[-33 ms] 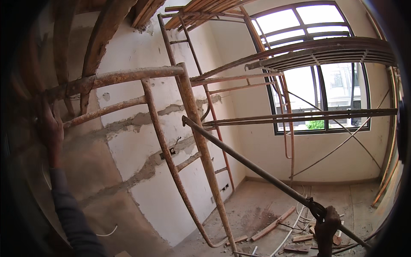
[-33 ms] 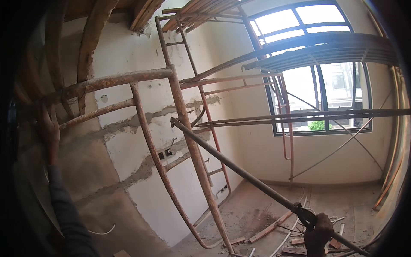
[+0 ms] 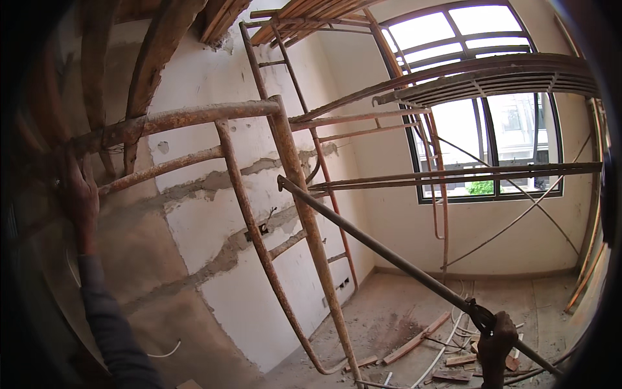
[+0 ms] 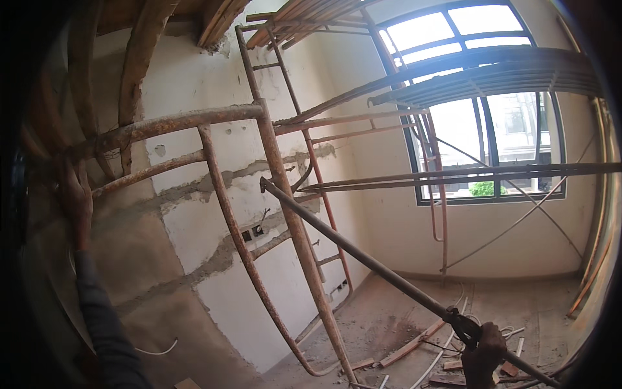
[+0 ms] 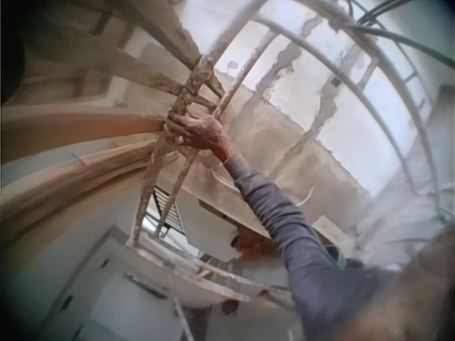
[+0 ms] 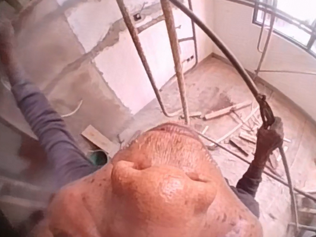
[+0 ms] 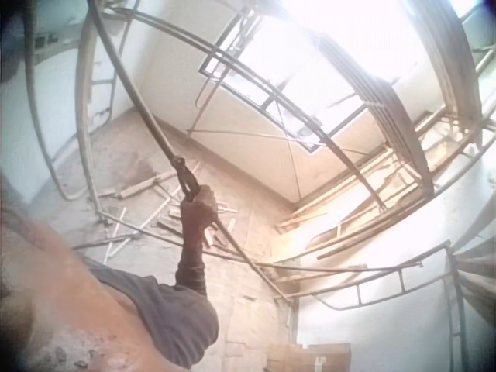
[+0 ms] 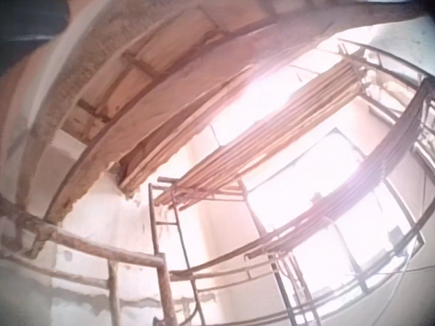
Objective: The person uses their hands to tie a thin wire around the wooden beams and metal pipe of a scaffolding structure, then tightens and twists the wire using a pair of pliers.
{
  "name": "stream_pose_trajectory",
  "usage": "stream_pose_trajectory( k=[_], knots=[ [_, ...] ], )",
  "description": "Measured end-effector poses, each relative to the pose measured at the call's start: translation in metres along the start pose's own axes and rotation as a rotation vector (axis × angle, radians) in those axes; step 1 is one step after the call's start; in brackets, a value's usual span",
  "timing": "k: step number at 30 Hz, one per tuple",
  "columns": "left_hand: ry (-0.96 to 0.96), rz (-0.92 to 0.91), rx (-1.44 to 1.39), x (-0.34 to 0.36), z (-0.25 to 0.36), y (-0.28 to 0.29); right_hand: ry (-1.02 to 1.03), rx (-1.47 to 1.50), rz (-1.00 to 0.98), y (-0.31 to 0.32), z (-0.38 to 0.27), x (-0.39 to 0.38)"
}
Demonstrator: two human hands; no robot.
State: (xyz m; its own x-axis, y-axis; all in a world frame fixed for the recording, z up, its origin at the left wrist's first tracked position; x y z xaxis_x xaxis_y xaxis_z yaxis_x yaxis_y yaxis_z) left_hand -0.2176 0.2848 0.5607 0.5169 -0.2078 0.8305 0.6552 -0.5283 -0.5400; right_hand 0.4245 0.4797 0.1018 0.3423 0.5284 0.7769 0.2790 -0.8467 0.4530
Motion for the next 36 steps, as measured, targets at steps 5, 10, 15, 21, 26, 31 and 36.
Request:
stream_pose_trajectory(
  k=[5,10,15,21,26,31,36],
  knots=[
    [0.006,0.003,-0.091,0.005,0.016,0.007,0.007,0.024,0.03,0.003,-0.006,0.002],
    [0.041,-0.026,-0.045,0.004,0.016,0.009,-0.005,0.034,0.028,-0.002,-0.002,0.001],
    [0.086,-0.086,-0.042,0.004,0.022,0.015,-0.012,0.029,0.033,-0.005,0.0,0.0],
    [0.03,-0.053,0.008,0.006,0.024,0.013,-0.017,0.053,0.03,0.004,-0.008,0.0],
    [0.014,-0.066,0.05,0.006,0.019,0.015,-0.009,0.06,0.028,0.004,-0.008,0.001],
    [0.036,-0.059,-0.006,0.005,0.023,0.015,-0.019,0.068,0.008,0.0,-0.003,-0.001],
    [0.025,-0.045,-0.024,0.008,0.027,0.022,-0.012,0.054,0.012,0.001,-0.004,0.0]
  ],
)
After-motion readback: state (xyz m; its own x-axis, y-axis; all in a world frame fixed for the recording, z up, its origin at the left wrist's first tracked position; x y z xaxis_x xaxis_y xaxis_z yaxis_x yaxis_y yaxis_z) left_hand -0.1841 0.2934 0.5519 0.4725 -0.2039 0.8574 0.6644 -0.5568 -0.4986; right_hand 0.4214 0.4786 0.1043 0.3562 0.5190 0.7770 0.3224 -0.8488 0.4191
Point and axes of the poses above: each hand's wrist, its own x-axis towards the middle knuckle, its own y-axis out of the back of the hand, z = x × y, the point moved 2 cm from there along x, towards the middle knuckle
